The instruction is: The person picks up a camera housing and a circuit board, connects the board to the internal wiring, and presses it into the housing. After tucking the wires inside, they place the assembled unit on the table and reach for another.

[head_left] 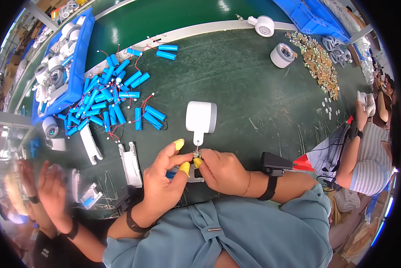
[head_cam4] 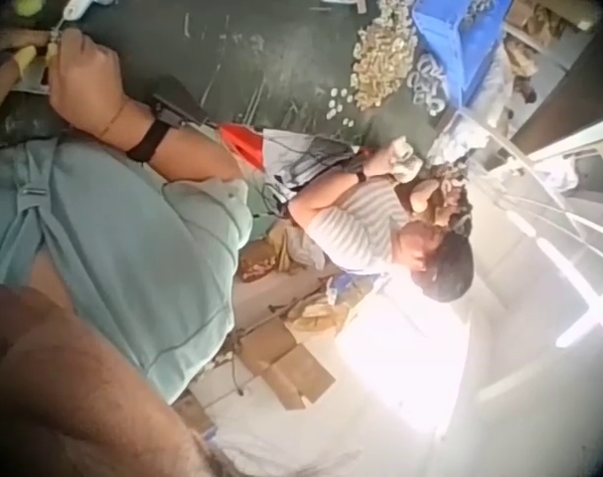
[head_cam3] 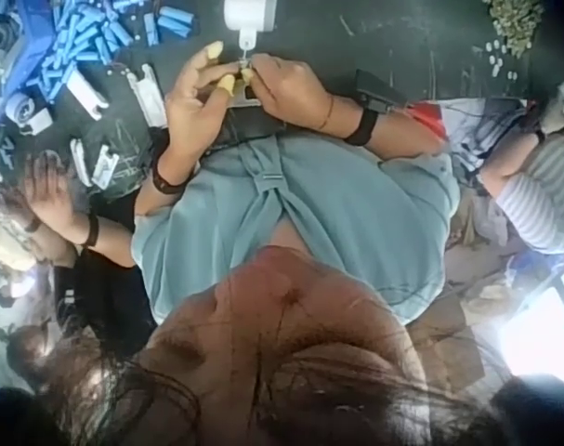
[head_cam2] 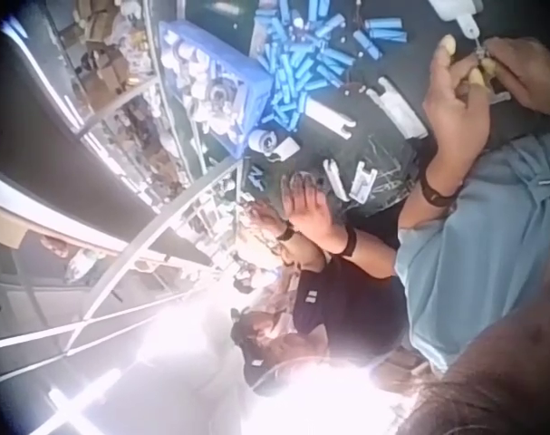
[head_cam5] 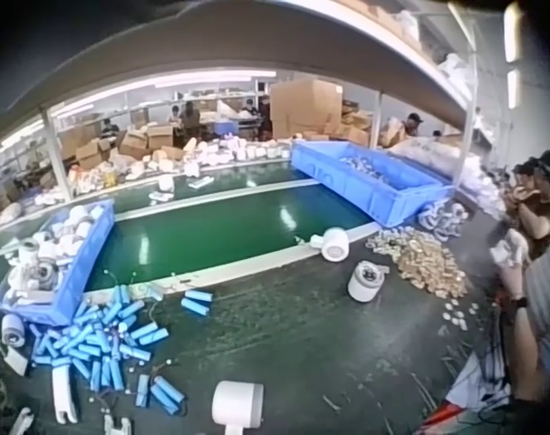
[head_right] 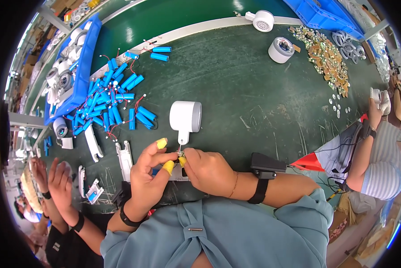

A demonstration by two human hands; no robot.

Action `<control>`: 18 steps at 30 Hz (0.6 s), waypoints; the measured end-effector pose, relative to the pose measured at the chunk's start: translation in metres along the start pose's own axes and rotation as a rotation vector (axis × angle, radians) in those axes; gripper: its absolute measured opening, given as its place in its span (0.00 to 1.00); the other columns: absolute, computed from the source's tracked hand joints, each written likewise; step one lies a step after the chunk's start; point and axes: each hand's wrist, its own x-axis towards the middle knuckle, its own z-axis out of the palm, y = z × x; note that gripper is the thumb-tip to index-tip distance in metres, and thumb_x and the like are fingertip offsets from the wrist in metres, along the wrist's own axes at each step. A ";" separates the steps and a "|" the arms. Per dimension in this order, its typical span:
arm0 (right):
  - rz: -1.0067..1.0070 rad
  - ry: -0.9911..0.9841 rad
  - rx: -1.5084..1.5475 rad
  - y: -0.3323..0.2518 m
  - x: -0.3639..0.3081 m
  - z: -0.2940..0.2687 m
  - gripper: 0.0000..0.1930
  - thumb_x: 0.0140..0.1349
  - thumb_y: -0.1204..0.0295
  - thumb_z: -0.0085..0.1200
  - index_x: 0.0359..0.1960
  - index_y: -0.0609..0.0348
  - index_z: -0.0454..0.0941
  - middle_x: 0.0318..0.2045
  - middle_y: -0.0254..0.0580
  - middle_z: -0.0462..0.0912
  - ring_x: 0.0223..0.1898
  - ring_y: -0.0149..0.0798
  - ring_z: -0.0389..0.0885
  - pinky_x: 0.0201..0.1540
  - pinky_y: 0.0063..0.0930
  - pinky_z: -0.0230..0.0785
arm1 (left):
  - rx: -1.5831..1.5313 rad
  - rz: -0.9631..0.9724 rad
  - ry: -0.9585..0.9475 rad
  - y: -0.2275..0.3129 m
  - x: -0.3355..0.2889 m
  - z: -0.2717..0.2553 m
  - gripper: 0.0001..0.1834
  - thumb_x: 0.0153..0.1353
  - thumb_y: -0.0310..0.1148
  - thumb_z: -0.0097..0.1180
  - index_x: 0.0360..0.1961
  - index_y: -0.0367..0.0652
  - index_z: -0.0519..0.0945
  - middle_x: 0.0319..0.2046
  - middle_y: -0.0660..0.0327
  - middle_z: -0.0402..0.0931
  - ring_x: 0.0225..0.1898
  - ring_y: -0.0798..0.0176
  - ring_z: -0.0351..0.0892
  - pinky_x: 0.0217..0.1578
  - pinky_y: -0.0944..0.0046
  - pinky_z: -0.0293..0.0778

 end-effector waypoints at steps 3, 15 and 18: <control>0.001 -0.009 0.007 0.001 0.000 0.001 0.10 0.57 0.80 0.52 0.40 0.67 0.71 0.25 0.49 0.78 0.22 0.50 0.80 0.23 0.39 0.72 | -0.031 -0.072 -0.019 0.002 -0.001 0.000 0.28 0.54 0.12 0.49 0.59 0.30 0.66 0.44 0.55 0.82 0.51 0.64 0.74 0.58 0.61 0.65; -0.002 0.044 0.043 0.001 0.003 -0.002 0.07 0.57 0.76 0.56 0.32 0.61 0.68 0.22 0.47 0.77 0.22 0.50 0.79 0.23 0.40 0.72 | -0.099 -0.084 -0.030 -0.008 0.014 -0.004 0.19 0.57 0.18 0.58 0.51 0.35 0.76 0.39 0.60 0.82 0.40 0.70 0.78 0.45 0.70 0.72; -0.051 0.057 -0.003 0.001 0.002 -0.002 0.08 0.56 0.74 0.57 0.29 0.60 0.69 0.20 0.45 0.76 0.20 0.49 0.78 0.22 0.39 0.72 | 0.139 0.034 -0.048 -0.009 0.017 -0.003 0.17 0.51 0.21 0.60 0.45 0.36 0.78 0.34 0.58 0.83 0.35 0.66 0.80 0.41 0.66 0.75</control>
